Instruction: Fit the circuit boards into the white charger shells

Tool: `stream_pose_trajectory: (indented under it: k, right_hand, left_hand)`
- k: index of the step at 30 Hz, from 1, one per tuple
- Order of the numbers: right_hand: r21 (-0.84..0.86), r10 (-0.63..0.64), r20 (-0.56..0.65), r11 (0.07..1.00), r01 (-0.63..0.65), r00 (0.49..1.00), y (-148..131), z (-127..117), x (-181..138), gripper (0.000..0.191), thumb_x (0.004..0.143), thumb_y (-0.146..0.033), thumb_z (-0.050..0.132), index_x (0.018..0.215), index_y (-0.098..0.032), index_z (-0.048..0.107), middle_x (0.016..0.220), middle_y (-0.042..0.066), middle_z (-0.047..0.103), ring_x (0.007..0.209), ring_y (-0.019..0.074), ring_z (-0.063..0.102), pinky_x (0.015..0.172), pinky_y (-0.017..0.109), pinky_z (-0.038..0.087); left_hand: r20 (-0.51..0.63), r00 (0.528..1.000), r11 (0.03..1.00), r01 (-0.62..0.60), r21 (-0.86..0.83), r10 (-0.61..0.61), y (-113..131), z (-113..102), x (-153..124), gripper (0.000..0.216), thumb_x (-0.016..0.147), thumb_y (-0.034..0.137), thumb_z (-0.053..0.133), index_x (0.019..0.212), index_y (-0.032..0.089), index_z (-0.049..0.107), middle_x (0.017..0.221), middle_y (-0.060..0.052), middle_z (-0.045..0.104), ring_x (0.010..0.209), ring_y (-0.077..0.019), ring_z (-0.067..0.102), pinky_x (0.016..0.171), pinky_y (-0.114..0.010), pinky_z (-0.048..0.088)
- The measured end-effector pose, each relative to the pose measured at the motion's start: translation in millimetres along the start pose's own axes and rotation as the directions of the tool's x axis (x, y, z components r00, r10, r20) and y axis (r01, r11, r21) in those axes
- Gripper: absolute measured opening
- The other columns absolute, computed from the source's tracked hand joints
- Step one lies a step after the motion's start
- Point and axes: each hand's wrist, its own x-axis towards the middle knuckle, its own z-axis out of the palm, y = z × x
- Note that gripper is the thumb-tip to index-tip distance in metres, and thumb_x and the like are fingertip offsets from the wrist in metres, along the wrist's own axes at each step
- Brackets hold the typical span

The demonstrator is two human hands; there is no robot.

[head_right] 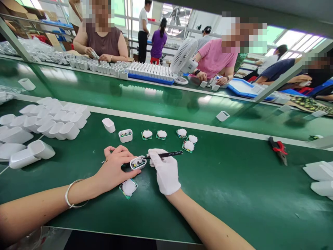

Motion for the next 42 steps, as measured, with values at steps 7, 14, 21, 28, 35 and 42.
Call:
stream_pose_trajectory:
  k: [7,14,21,28,35,42]
  right_hand:
    - [-0.033,-0.063,-0.005,0.997,0.063,0.998,-1.2,-1.1,-1.9,0.018,0.06,-0.034,0.072,0.066,-0.017,0.067,0.06,0.0,0.06,0.052,0.0102,0.047,0.054,0.028,0.039]
    - [-0.008,-0.012,-0.011,1.0,0.012,1.0,-1.6,-0.9,1.3,0.022,0.061,-0.037,0.071,0.067,-0.017,0.066,0.055,-0.002,0.059,0.048,0.0094,0.046,0.051,0.027,0.038]
    - [0.04,0.021,0.003,0.999,-0.021,1.0,2.7,-1.4,3.7,0.024,0.059,-0.037,0.074,0.068,-0.016,0.067,0.055,-0.002,0.06,0.047,0.0089,0.047,0.048,0.025,0.038]
    - [0.054,0.045,0.013,0.997,-0.046,0.999,4.1,-2.4,3.5,0.025,0.059,-0.037,0.075,0.069,-0.016,0.067,0.058,-0.001,0.063,0.048,0.0089,0.049,0.05,0.025,0.04]
    - [0.045,0.049,0.014,0.998,-0.05,0.999,7.4,-2.0,6.4,0.024,0.059,-0.037,0.075,0.068,-0.015,0.067,0.054,-0.002,0.061,0.046,0.0086,0.049,0.05,0.025,0.04]
    - [0.073,0.057,-0.017,0.996,-0.056,0.998,9.0,-0.4,6.2,0.029,0.057,-0.039,0.076,0.069,-0.015,0.066,0.059,0.0,0.062,0.048,0.01,0.051,0.05,0.026,0.042]
  left_hand:
    - [-0.01,1.0,1.0,-0.012,0.002,0.012,-0.5,0.9,-0.1,0.008,0.074,0.032,0.066,0.079,0.028,0.07,0.081,0.004,0.071,0.087,-0.0198,0.052,0.083,-0.043,0.017]
    - [-0.008,1.0,1.0,-0.005,0.004,0.005,-0.1,0.8,-0.4,0.007,0.073,0.032,0.068,0.078,0.027,0.07,0.081,0.003,0.071,0.088,-0.0207,0.052,0.082,-0.043,0.017]
    - [-0.006,1.0,1.0,-0.011,0.015,0.011,0.3,0.5,-0.3,0.007,0.074,0.032,0.067,0.078,0.027,0.07,0.081,0.003,0.071,0.088,-0.0208,0.052,0.083,-0.043,0.018]
    - [-0.001,1.0,1.0,-0.008,0.006,0.008,1.0,-0.5,-0.3,0.005,0.073,0.031,0.068,0.076,0.026,0.07,0.081,0.003,0.071,0.087,-0.0208,0.052,0.084,-0.044,0.018]
    - [-0.006,1.0,1.0,-0.005,0.011,0.005,1.5,-0.4,-0.3,0.005,0.073,0.031,0.069,0.074,0.026,0.069,0.08,0.004,0.071,0.088,-0.021,0.052,0.084,-0.044,0.017]
    - [-0.001,1.0,1.0,-0.009,0.0,0.009,-0.2,0.3,-0.2,0.008,0.074,0.033,0.068,0.075,0.025,0.069,0.081,0.002,0.071,0.088,-0.0208,0.052,0.084,-0.044,0.018]
